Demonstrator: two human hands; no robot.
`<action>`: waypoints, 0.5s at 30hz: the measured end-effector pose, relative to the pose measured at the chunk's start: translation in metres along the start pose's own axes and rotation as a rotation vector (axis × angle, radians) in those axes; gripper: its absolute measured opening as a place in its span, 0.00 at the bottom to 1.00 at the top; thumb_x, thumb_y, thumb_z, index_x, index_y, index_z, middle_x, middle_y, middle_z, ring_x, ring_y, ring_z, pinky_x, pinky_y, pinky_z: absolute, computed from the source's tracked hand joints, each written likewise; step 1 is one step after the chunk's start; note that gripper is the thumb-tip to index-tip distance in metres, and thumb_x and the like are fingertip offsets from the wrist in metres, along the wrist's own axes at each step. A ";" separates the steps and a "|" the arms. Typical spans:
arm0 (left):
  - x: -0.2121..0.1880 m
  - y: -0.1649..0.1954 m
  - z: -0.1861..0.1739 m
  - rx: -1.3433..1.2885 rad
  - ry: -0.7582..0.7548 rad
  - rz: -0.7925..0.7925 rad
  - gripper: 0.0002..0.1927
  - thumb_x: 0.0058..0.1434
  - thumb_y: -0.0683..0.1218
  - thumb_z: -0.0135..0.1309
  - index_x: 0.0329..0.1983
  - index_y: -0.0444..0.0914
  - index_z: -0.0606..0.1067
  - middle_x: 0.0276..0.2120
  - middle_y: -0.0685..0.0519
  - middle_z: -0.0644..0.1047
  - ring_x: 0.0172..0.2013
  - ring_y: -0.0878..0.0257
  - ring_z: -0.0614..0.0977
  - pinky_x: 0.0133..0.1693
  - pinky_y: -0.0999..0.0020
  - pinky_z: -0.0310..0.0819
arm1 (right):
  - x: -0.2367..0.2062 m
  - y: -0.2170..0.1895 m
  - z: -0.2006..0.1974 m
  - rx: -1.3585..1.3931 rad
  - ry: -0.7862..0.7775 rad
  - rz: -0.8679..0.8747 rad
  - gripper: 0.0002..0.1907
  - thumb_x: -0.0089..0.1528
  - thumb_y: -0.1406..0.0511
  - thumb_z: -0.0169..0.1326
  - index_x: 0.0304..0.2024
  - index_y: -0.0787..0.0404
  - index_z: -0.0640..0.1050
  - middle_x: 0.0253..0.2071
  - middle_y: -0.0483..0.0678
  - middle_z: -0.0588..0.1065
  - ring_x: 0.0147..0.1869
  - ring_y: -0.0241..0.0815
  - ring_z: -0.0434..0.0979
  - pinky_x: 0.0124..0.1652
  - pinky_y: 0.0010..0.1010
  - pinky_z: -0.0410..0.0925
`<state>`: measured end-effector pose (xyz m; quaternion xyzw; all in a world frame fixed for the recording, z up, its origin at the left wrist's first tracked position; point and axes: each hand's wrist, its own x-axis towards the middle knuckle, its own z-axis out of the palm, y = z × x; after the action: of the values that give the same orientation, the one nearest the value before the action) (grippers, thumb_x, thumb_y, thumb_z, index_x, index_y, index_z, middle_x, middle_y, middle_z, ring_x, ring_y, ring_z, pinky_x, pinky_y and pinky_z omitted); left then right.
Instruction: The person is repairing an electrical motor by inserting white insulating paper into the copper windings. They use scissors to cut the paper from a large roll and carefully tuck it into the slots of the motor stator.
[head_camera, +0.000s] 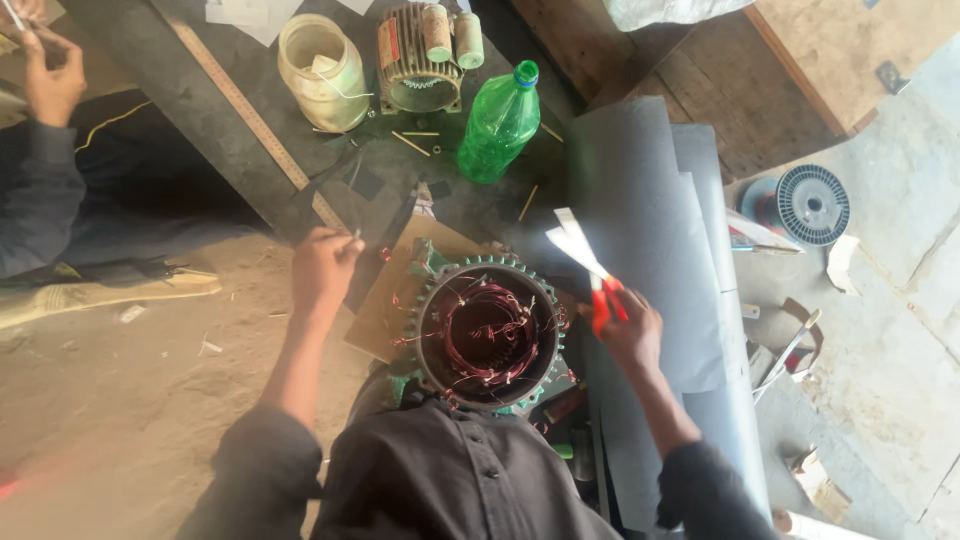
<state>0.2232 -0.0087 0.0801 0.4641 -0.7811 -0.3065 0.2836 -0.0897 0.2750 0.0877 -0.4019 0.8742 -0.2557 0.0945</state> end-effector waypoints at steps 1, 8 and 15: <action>0.000 0.000 0.002 0.118 0.089 0.082 0.15 0.57 0.47 0.64 0.44 0.34 0.82 0.45 0.44 0.80 0.44 0.48 0.81 0.45 0.56 0.74 | -0.014 0.003 0.000 -0.004 -0.026 0.185 0.24 0.52 0.53 0.70 0.42 0.62 0.82 0.32 0.54 0.78 0.35 0.53 0.78 0.38 0.43 0.70; -0.032 0.057 0.057 -0.102 -0.238 0.512 0.12 0.55 0.41 0.61 0.42 0.47 0.82 0.49 0.61 0.80 0.55 0.60 0.80 0.59 0.59 0.75 | -0.084 0.008 -0.001 -0.057 -0.296 0.747 0.30 0.46 0.42 0.69 0.32 0.61 0.84 0.27 0.56 0.80 0.35 0.51 0.82 0.40 0.42 0.71; -0.020 0.081 0.106 0.259 -0.627 0.764 0.17 0.50 0.46 0.60 0.44 0.39 0.81 0.44 0.52 0.77 0.47 0.55 0.78 0.49 0.56 0.69 | -0.083 0.011 0.031 -0.208 -0.195 0.679 0.26 0.51 0.47 0.65 0.34 0.63 0.83 0.36 0.60 0.81 0.46 0.61 0.82 0.49 0.49 0.71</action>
<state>0.1096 0.0635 0.0678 0.0627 -0.9742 -0.2063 0.0675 -0.0312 0.3318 0.0523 -0.1189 0.9659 -0.0803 0.2154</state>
